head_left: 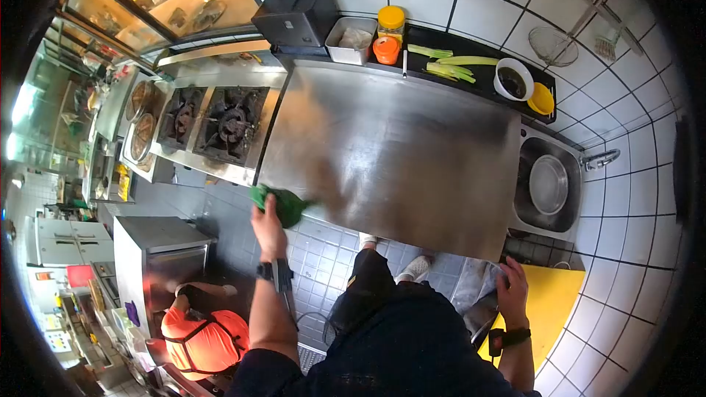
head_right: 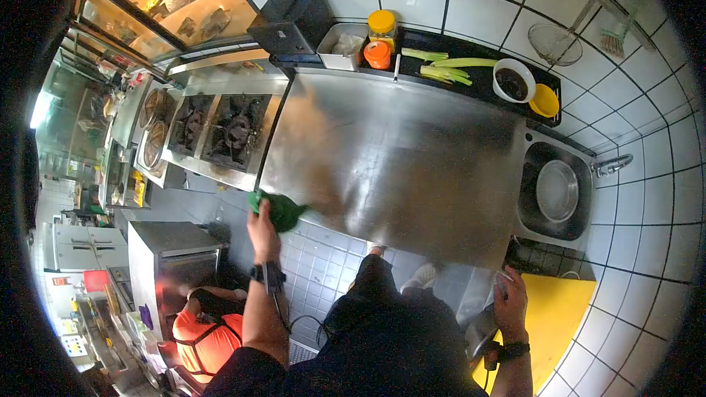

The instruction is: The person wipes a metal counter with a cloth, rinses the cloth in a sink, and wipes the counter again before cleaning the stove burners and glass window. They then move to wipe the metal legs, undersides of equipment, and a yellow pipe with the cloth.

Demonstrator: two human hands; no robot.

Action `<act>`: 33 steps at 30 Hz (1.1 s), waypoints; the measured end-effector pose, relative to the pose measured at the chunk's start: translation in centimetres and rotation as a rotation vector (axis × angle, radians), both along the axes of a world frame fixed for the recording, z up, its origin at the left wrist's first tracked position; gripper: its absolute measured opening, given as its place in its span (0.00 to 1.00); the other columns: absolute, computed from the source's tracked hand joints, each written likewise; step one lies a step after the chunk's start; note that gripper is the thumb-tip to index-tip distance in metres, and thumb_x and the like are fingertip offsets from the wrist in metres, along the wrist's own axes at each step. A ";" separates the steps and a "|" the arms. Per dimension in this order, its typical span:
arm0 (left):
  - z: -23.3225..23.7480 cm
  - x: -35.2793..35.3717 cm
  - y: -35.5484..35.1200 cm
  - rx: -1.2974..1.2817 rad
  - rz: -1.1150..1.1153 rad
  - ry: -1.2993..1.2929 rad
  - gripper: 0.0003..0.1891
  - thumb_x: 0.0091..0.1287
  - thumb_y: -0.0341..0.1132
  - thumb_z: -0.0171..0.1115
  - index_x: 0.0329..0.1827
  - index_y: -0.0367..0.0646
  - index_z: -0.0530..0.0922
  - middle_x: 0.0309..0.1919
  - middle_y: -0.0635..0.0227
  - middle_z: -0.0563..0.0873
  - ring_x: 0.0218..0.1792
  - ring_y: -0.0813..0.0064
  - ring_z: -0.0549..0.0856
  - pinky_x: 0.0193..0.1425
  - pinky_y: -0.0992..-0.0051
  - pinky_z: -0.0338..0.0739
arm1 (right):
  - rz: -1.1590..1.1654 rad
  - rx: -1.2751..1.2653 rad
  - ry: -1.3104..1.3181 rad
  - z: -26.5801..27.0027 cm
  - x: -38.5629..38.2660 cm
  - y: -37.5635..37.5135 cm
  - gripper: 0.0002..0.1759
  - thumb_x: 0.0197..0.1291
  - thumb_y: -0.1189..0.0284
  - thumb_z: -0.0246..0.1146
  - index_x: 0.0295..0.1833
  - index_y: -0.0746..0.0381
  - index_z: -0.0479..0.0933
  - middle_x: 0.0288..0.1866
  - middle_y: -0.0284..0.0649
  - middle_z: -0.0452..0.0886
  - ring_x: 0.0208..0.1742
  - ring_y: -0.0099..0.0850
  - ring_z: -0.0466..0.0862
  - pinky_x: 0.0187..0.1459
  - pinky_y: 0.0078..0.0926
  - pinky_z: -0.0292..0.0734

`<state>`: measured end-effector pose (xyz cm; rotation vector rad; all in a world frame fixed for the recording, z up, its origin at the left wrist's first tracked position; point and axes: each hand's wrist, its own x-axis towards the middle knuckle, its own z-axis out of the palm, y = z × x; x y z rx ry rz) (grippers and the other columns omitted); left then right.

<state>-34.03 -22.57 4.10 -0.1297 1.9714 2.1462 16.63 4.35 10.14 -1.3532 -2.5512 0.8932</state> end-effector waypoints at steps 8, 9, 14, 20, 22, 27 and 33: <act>-8.8 -7.1 1.5 -1.469 -0.537 0.613 0.33 0.77 0.59 0.42 0.76 0.47 0.67 0.76 0.36 0.57 0.78 0.32 0.49 0.80 0.40 0.40 | -0.046 0.036 -0.123 -0.3 -1.2 -1.7 0.15 0.58 0.77 0.66 0.52 0.67 0.82 0.64 0.50 0.79 0.66 0.48 0.78 0.67 0.41 0.73; -10.0 -7.7 1.9 -1.470 -0.442 0.615 0.34 0.77 0.60 0.42 0.79 0.49 0.63 0.76 0.35 0.57 0.78 0.33 0.51 0.79 0.40 0.42 | -0.057 0.044 -0.124 -0.5 -1.0 -1.9 0.15 0.58 0.77 0.66 0.52 0.67 0.82 0.64 0.50 0.79 0.66 0.48 0.78 0.67 0.41 0.73; -12.4 -9.0 6.6 -1.540 -0.236 0.515 0.34 0.77 0.56 0.44 0.79 0.45 0.61 0.76 0.35 0.58 0.79 0.37 0.52 0.80 0.43 0.41 | -0.166 0.033 -0.138 -0.1 -1.1 -3.6 0.15 0.58 0.79 0.67 0.52 0.65 0.82 0.63 0.51 0.80 0.65 0.49 0.78 0.67 0.42 0.73; -12.9 -16.8 16.5 -1.390 -0.373 0.842 0.36 0.76 0.53 0.47 0.78 0.35 0.59 0.75 0.36 0.61 0.78 0.39 0.55 0.81 0.47 0.43 | -0.276 -0.034 0.022 -3.2 -1.4 -6.3 0.16 0.55 0.79 0.68 0.51 0.64 0.81 0.61 0.55 0.80 0.64 0.53 0.78 0.66 0.44 0.73; -13.8 -20.2 20.0 -1.365 -0.388 0.900 0.37 0.76 0.54 0.47 0.79 0.35 0.57 0.75 0.36 0.61 0.78 0.39 0.56 0.81 0.47 0.45 | -0.252 0.015 -0.020 -3.1 -1.9 -6.7 0.17 0.55 0.82 0.67 0.52 0.64 0.81 0.60 0.53 0.81 0.63 0.51 0.80 0.64 0.42 0.75; -15.9 -26.7 27.0 -1.414 -0.378 0.995 0.37 0.76 0.57 0.46 0.77 0.37 0.58 0.74 0.40 0.66 0.78 0.41 0.58 0.79 0.44 0.49 | -0.449 -0.057 -0.233 -0.1 -1.6 -8.8 0.16 0.57 0.82 0.66 0.52 0.65 0.82 0.60 0.53 0.81 0.59 0.47 0.83 0.56 0.36 0.80; -15.8 -21.6 34.6 -1.660 -0.501 0.788 0.31 0.72 0.52 0.51 0.63 0.32 0.76 0.71 0.41 0.70 0.77 0.43 0.61 0.79 0.46 0.51 | -1.058 -0.408 0.246 -0.1 1.3 -12.2 0.14 0.58 0.80 0.66 0.51 0.66 0.82 0.59 0.54 0.81 0.57 0.48 0.83 0.56 0.37 0.80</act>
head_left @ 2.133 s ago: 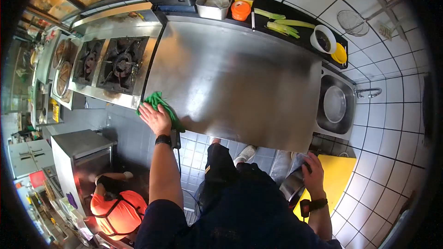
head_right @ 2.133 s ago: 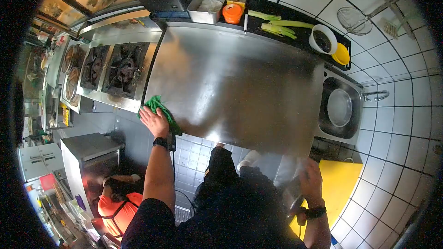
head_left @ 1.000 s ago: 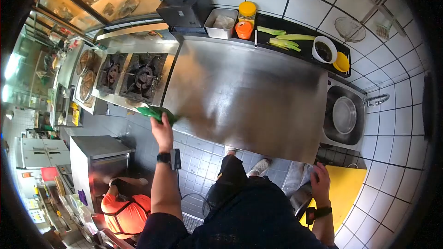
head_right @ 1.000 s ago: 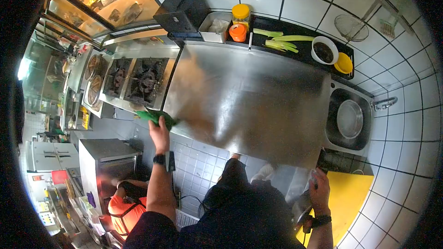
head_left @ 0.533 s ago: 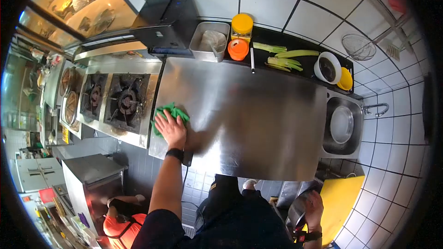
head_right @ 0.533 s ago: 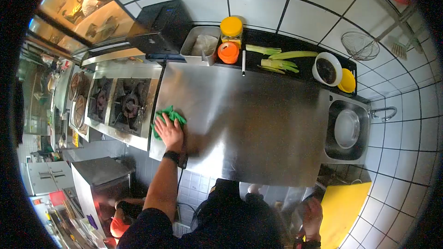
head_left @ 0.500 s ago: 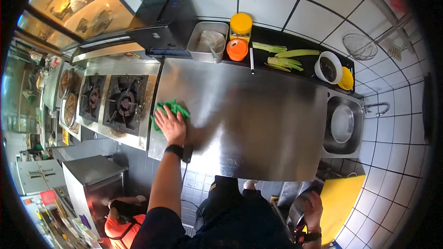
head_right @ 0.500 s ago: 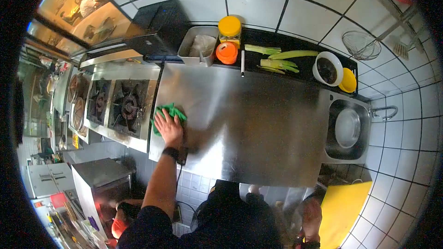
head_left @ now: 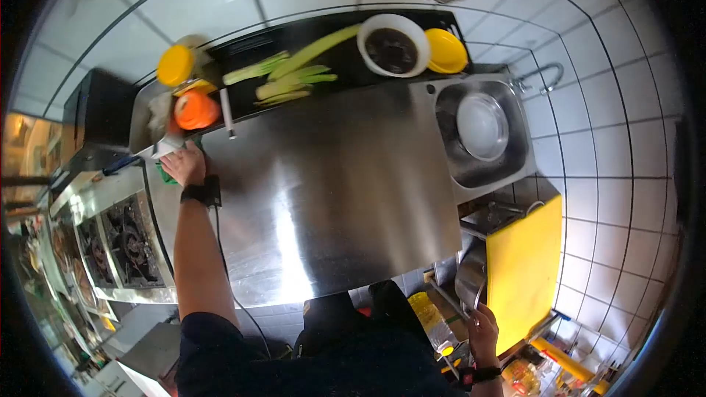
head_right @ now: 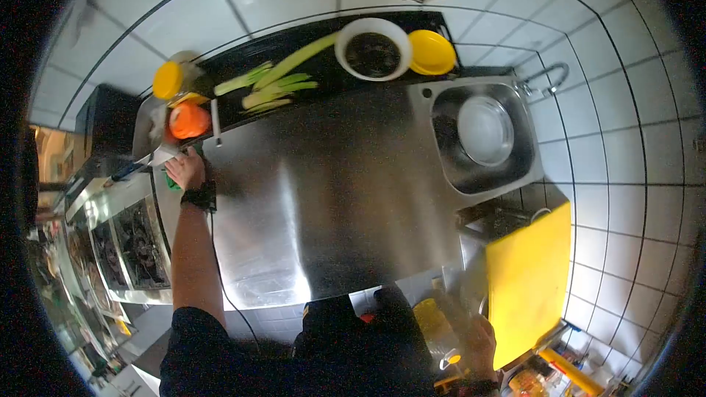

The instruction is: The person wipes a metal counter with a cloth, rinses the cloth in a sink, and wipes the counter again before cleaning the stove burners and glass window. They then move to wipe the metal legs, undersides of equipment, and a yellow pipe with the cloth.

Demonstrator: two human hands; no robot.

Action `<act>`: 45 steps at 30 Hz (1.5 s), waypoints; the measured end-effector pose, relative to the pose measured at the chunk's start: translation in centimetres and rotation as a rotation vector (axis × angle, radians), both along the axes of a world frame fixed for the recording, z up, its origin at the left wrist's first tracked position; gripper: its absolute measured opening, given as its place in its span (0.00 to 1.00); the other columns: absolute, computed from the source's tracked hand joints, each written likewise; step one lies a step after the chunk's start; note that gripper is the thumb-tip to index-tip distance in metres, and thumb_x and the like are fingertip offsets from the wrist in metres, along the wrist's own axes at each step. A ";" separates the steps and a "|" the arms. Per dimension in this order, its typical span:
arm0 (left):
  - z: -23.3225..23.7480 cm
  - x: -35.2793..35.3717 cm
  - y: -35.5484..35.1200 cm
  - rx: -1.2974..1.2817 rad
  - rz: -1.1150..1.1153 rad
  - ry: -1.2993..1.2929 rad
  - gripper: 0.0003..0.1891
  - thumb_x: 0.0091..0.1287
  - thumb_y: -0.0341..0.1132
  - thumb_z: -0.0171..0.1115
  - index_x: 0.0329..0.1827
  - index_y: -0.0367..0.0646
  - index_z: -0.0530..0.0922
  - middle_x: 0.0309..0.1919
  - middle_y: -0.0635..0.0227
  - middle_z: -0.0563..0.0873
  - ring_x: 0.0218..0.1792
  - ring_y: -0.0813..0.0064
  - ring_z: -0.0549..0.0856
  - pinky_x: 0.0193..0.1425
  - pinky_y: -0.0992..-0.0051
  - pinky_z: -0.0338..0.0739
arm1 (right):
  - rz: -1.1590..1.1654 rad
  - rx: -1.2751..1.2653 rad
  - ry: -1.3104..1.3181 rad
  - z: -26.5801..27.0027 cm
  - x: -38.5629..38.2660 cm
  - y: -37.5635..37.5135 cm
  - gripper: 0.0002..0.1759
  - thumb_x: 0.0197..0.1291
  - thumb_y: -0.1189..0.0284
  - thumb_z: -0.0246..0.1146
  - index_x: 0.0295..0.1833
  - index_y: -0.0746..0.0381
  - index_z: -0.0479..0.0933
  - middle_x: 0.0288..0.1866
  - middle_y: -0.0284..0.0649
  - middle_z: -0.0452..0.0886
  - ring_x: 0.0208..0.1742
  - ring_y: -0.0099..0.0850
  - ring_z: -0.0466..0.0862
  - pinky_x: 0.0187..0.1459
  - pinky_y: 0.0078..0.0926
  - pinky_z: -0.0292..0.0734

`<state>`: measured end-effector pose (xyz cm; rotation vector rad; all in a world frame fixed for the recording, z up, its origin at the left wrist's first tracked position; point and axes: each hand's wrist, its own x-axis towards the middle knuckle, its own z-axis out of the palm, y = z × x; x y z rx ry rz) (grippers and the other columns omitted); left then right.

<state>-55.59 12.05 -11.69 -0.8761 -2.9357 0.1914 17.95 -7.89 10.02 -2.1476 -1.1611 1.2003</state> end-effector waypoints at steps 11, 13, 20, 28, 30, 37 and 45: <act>-1.3 32.0 17.9 0.424 -0.276 0.227 0.37 0.72 0.54 0.53 0.70 0.26 0.65 0.68 0.30 0.68 0.73 0.35 0.64 0.78 0.43 0.51 | 0.233 0.191 -0.525 -2.4 9.8 -10.1 0.13 0.58 0.81 0.67 0.50 0.65 0.82 0.58 0.55 0.81 0.59 0.49 0.83 0.57 0.40 0.80; -0.8 37.3 20.1 0.401 -0.369 0.161 0.38 0.72 0.54 0.52 0.72 0.26 0.63 0.69 0.29 0.66 0.74 0.34 0.61 0.79 0.44 0.49 | 0.146 0.121 -0.510 -2.5 11.0 -13.1 0.14 0.59 0.83 0.65 0.51 0.65 0.81 0.60 0.54 0.80 0.59 0.47 0.83 0.55 0.39 0.81; 3.4 47.6 20.8 0.363 -1.146 -0.163 0.31 0.75 0.45 0.49 0.72 0.27 0.64 0.72 0.36 0.66 0.75 0.42 0.62 0.81 0.50 0.49 | -0.075 0.198 -0.326 -2.6 11.5 -19.1 0.15 0.59 0.83 0.66 0.53 0.64 0.80 0.59 0.51 0.81 0.58 0.45 0.84 0.51 0.31 0.83; 9.1 57.4 -0.4 0.083 -1.475 -0.573 0.35 0.70 0.43 0.57 0.73 0.28 0.63 0.72 0.33 0.64 0.74 0.39 0.62 0.79 0.46 0.52 | 0.078 0.133 -0.436 -2.1 12.1 -16.3 0.15 0.59 0.82 0.66 0.53 0.66 0.80 0.59 0.53 0.81 0.60 0.50 0.82 0.61 0.39 0.77; 9.0 57.7 -4.2 0.043 -1.546 -0.551 0.34 0.70 0.42 0.57 0.74 0.28 0.63 0.73 0.35 0.63 0.75 0.40 0.61 0.80 0.48 0.50 | 0.121 0.280 -0.407 -2.6 12.4 -14.9 0.16 0.58 0.81 0.67 0.53 0.66 0.80 0.60 0.53 0.80 0.62 0.50 0.81 0.63 0.39 0.76; 6.7 47.9 -13.1 -0.038 -1.480 -0.446 0.33 0.71 0.40 0.55 0.75 0.31 0.63 0.75 0.38 0.61 0.78 0.42 0.57 0.82 0.49 0.48 | 0.257 0.213 -0.253 0.3 8.0 -3.3 0.15 0.60 0.79 0.66 0.53 0.64 0.82 0.62 0.51 0.81 0.63 0.48 0.81 0.64 0.39 0.75; 6.7 24.6 -31.9 -0.246 -0.746 -0.376 0.44 0.67 0.57 0.58 0.77 0.32 0.60 0.79 0.39 0.51 0.81 0.44 0.48 0.83 0.50 0.39 | 0.758 0.360 -0.344 0.0 1.4 6.7 0.15 0.61 0.78 0.65 0.54 0.65 0.82 0.63 0.47 0.80 0.65 0.47 0.78 0.67 0.39 0.73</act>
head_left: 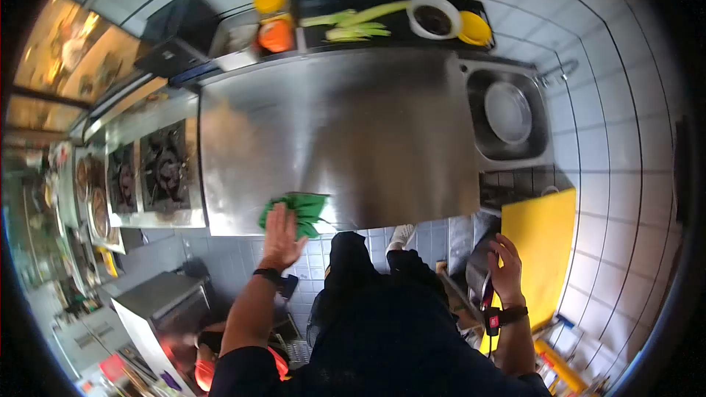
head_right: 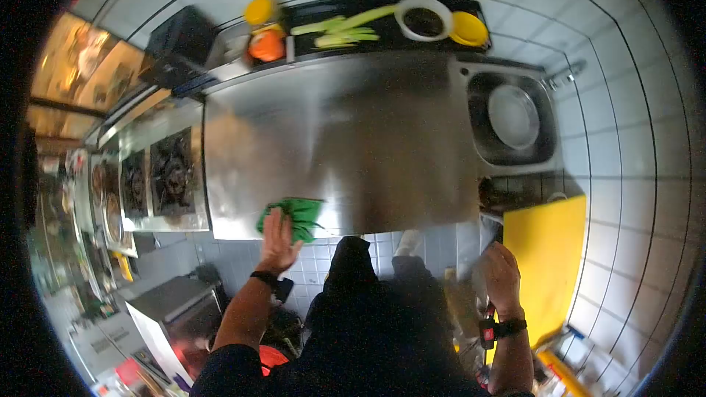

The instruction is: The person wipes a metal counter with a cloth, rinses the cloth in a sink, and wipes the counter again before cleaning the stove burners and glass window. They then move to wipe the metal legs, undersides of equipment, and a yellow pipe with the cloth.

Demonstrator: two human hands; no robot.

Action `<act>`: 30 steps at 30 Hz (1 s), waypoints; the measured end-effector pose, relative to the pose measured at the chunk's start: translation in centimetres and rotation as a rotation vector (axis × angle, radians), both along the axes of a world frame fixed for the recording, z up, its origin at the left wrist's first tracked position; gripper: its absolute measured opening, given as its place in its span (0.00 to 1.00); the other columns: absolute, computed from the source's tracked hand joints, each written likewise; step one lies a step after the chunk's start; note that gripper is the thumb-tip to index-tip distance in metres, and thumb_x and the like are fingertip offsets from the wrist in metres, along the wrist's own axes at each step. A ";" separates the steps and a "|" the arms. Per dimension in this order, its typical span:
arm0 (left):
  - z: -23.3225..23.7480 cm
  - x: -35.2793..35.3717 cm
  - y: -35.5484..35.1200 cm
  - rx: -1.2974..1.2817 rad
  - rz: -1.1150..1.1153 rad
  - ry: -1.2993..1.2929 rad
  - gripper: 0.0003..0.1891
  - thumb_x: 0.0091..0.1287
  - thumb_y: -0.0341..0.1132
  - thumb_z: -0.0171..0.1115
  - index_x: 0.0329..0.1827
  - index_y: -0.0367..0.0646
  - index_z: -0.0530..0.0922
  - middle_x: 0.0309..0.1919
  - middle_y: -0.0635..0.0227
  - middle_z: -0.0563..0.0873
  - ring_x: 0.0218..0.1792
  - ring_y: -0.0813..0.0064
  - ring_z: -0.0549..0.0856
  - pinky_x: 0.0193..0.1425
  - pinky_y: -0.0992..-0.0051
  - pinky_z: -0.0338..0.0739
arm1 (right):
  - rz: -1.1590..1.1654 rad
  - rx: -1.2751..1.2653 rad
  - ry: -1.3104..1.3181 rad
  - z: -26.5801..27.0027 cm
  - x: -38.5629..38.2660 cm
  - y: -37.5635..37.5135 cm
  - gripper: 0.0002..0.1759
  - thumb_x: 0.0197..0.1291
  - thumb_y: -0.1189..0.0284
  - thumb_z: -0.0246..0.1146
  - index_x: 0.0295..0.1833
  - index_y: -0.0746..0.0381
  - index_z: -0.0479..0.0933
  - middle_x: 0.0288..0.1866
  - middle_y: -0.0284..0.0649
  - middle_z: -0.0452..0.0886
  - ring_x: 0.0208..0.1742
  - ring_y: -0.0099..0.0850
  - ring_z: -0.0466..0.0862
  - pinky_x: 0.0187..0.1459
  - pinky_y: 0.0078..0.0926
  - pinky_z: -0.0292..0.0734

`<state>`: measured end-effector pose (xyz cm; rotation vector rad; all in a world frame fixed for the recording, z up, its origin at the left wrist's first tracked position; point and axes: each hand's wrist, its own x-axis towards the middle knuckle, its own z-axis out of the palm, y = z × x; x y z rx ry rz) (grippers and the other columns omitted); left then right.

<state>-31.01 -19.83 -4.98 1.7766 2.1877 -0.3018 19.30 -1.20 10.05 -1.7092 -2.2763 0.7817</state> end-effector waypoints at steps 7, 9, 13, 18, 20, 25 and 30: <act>-2.1 -13.3 -5.4 0.327 0.563 0.129 0.46 0.70 0.52 0.58 0.79 0.27 0.50 0.77 0.33 0.52 0.80 0.40 0.49 0.83 0.49 0.41 | 0.146 -0.060 -0.102 -0.8 -2.4 2.5 0.14 0.63 0.70 0.65 0.53 0.63 0.80 0.66 0.52 0.76 0.67 0.50 0.74 0.69 0.44 0.69; -2.3 -13.5 -4.5 0.367 0.659 0.141 0.44 0.71 0.51 0.56 0.79 0.28 0.49 0.77 0.34 0.53 0.80 0.41 0.49 0.83 0.49 0.41 | 0.226 0.000 -0.097 -1.4 -2.3 2.3 0.15 0.61 0.72 0.66 0.54 0.62 0.80 0.65 0.51 0.77 0.66 0.50 0.75 0.68 0.45 0.70; -2.8 -15.5 -1.1 0.373 0.669 0.164 0.44 0.71 0.52 0.56 0.79 0.30 0.49 0.77 0.36 0.53 0.80 0.42 0.49 0.83 0.50 0.41 | 0.232 0.020 -0.070 -1.1 -3.2 1.8 0.16 0.58 0.77 0.67 0.53 0.63 0.79 0.63 0.50 0.78 0.63 0.51 0.78 0.65 0.46 0.74; -3.1 -21.2 7.6 0.414 0.624 0.182 0.44 0.71 0.55 0.54 0.79 0.30 0.51 0.78 0.38 0.55 0.80 0.43 0.50 0.83 0.51 0.41 | 0.165 0.064 -0.097 -0.7 -4.2 1.6 0.18 0.57 0.79 0.68 0.54 0.62 0.79 0.62 0.51 0.79 0.63 0.52 0.78 0.64 0.45 0.75; -3.1 -23.9 11.4 0.425 0.606 0.188 0.44 0.71 0.56 0.54 0.79 0.30 0.52 0.77 0.38 0.56 0.80 0.43 0.52 0.83 0.51 0.42 | 0.109 0.073 -0.088 -0.4 -5.2 1.4 0.16 0.58 0.79 0.67 0.53 0.64 0.81 0.61 0.51 0.80 0.62 0.51 0.80 0.64 0.43 0.75; -4.5 -29.8 19.0 0.460 0.548 0.204 0.45 0.71 0.58 0.53 0.80 0.32 0.52 0.77 0.40 0.57 0.79 0.45 0.54 0.83 0.52 0.44 | -0.015 0.055 -0.074 -0.4 -6.8 -0.1 0.13 0.60 0.77 0.67 0.51 0.65 0.82 0.59 0.52 0.82 0.62 0.49 0.81 0.64 0.41 0.75; -6.0 -33.1 23.3 0.504 0.510 0.236 0.39 0.71 0.55 0.59 0.75 0.37 0.60 0.74 0.38 0.63 0.77 0.41 0.59 0.79 0.45 0.51 | -0.028 -0.020 -0.142 1.9 -8.8 -0.2 0.14 0.60 0.76 0.66 0.52 0.61 0.82 0.61 0.51 0.81 0.63 0.48 0.80 0.64 0.41 0.75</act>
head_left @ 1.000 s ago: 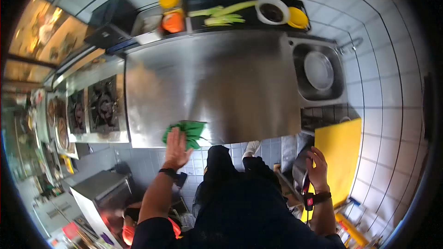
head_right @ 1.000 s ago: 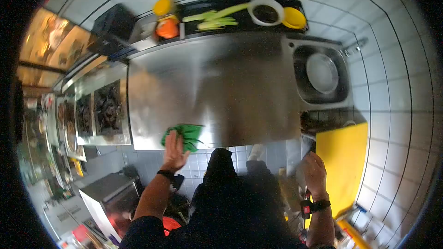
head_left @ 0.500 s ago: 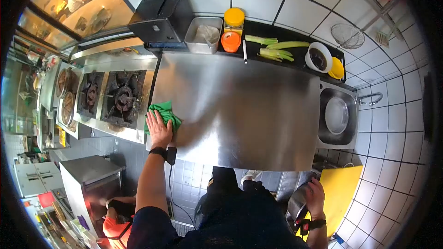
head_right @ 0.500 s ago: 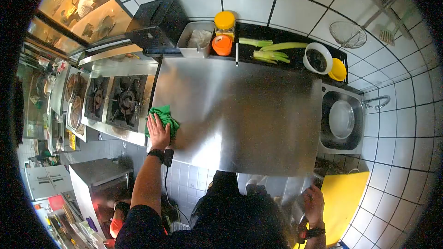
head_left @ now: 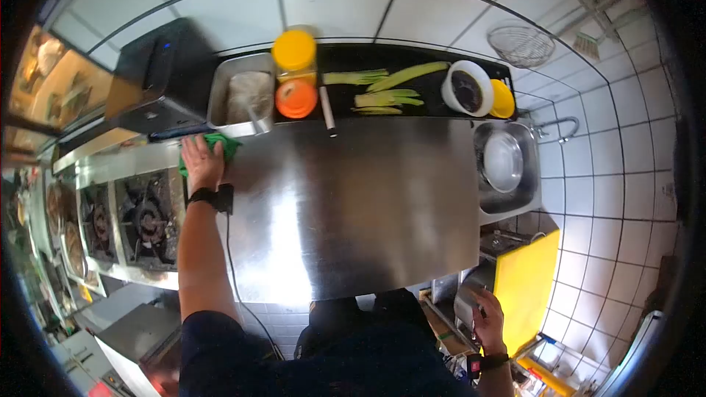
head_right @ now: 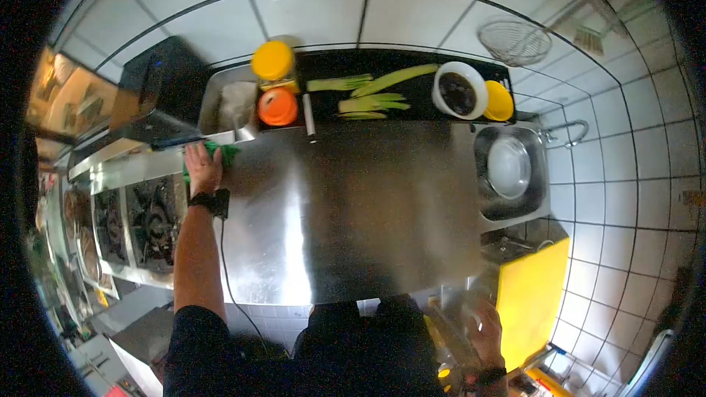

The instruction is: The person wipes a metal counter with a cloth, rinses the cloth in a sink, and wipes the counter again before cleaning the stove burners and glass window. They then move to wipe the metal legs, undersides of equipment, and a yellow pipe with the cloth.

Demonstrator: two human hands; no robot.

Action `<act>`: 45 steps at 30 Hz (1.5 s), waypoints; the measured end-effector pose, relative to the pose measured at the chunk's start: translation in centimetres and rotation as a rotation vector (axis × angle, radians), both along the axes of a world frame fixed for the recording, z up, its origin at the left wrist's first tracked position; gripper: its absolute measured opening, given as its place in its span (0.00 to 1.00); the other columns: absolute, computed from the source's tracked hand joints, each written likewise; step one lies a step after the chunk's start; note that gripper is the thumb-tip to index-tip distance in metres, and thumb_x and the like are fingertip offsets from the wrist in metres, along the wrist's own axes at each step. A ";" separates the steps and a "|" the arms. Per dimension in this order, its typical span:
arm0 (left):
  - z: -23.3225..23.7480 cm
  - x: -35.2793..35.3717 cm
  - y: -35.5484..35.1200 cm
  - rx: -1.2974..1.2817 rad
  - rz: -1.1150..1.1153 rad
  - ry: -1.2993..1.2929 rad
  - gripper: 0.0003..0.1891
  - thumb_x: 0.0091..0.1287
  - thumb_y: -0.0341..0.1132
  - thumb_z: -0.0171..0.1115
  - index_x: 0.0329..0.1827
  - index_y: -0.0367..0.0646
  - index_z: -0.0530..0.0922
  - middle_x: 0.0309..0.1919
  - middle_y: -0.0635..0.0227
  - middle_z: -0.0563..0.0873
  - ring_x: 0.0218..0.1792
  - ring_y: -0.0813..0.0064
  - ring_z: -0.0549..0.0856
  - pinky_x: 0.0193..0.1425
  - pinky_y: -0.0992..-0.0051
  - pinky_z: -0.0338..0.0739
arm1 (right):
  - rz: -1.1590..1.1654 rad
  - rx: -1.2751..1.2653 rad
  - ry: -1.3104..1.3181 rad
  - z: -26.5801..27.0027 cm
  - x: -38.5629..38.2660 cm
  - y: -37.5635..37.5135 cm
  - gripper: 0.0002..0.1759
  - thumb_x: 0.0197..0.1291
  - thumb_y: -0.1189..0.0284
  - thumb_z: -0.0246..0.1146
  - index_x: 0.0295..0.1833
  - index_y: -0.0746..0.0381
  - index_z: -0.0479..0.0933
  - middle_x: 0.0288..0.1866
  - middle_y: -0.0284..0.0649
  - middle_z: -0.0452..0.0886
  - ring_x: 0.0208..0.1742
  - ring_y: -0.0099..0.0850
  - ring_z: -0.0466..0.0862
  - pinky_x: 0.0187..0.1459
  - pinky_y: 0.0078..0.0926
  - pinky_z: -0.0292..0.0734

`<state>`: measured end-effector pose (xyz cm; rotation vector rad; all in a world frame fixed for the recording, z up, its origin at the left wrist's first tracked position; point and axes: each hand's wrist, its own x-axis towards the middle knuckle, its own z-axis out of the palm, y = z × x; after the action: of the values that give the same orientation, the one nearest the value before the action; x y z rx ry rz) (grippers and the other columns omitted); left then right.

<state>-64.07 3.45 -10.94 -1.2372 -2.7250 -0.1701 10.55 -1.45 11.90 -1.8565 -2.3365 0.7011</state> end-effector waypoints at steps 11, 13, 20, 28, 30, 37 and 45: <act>-3.2 1.5 1.9 0.115 -0.139 0.338 0.30 0.70 0.52 0.61 0.62 0.35 0.72 0.64 0.42 0.75 0.69 0.40 0.70 0.74 0.45 0.60 | 0.004 -0.025 0.098 -1.6 4.6 4.6 0.18 0.56 0.80 0.69 0.54 0.61 0.82 0.59 0.50 0.82 0.61 0.49 0.81 0.62 0.41 0.77; -2.5 5.2 3.4 0.117 -0.222 0.171 0.26 0.67 0.51 0.65 0.54 0.36 0.74 0.50 0.47 0.79 0.55 0.42 0.76 0.64 0.46 0.67 | -0.018 -0.045 0.108 -2.3 6.8 5.6 0.18 0.56 0.80 0.69 0.54 0.62 0.82 0.59 0.50 0.82 0.61 0.49 0.81 0.62 0.41 0.77; 1.6 26.0 14.7 0.077 -0.230 -0.016 0.34 0.61 0.42 0.70 0.68 0.40 0.68 0.62 0.49 0.73 0.63 0.44 0.72 0.70 0.45 0.62 | -0.024 0.034 0.122 -1.6 13.6 9.7 0.17 0.56 0.78 0.68 0.53 0.61 0.82 0.62 0.49 0.80 0.62 0.49 0.79 0.63 0.43 0.76; 8.4 48.3 26.7 -0.372 -0.508 -0.257 0.37 0.76 0.55 0.44 0.78 0.35 0.57 0.77 0.44 0.60 0.80 0.47 0.53 0.84 0.52 0.40 | -0.114 0.009 0.154 -3.0 20.5 11.3 0.16 0.57 0.79 0.67 0.53 0.63 0.81 0.62 0.51 0.79 0.61 0.51 0.79 0.61 0.45 0.77; 8.2 51.5 28.5 -0.286 -0.598 -0.279 0.37 0.77 0.55 0.44 0.78 0.35 0.58 0.77 0.44 0.61 0.79 0.47 0.54 0.84 0.52 0.40 | -0.130 0.021 0.140 -2.9 21.4 11.0 0.16 0.57 0.79 0.67 0.53 0.63 0.81 0.62 0.51 0.79 0.62 0.51 0.79 0.61 0.45 0.77; 7.3 54.9 25.8 -0.179 -0.852 -0.197 0.34 0.79 0.53 0.38 0.79 0.36 0.56 0.79 0.47 0.58 0.81 0.52 0.53 0.84 0.55 0.42 | -0.090 0.002 0.089 -2.1 19.9 10.7 0.16 0.59 0.79 0.66 0.54 0.63 0.81 0.63 0.51 0.78 0.64 0.51 0.78 0.64 0.46 0.75; 6.6 40.3 13.3 -0.122 -0.598 -0.242 0.34 0.75 0.51 0.48 0.77 0.36 0.61 0.78 0.47 0.59 0.79 0.51 0.56 0.83 0.56 0.46 | 0.077 0.010 0.027 -0.8 10.7 12.7 0.15 0.60 0.79 0.65 0.54 0.65 0.81 0.63 0.51 0.79 0.66 0.51 0.77 0.68 0.44 0.71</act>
<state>-23.73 16.72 -4.30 -2.1655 -2.4840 -0.2291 21.26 11.26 11.09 -1.7500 -2.4015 0.7159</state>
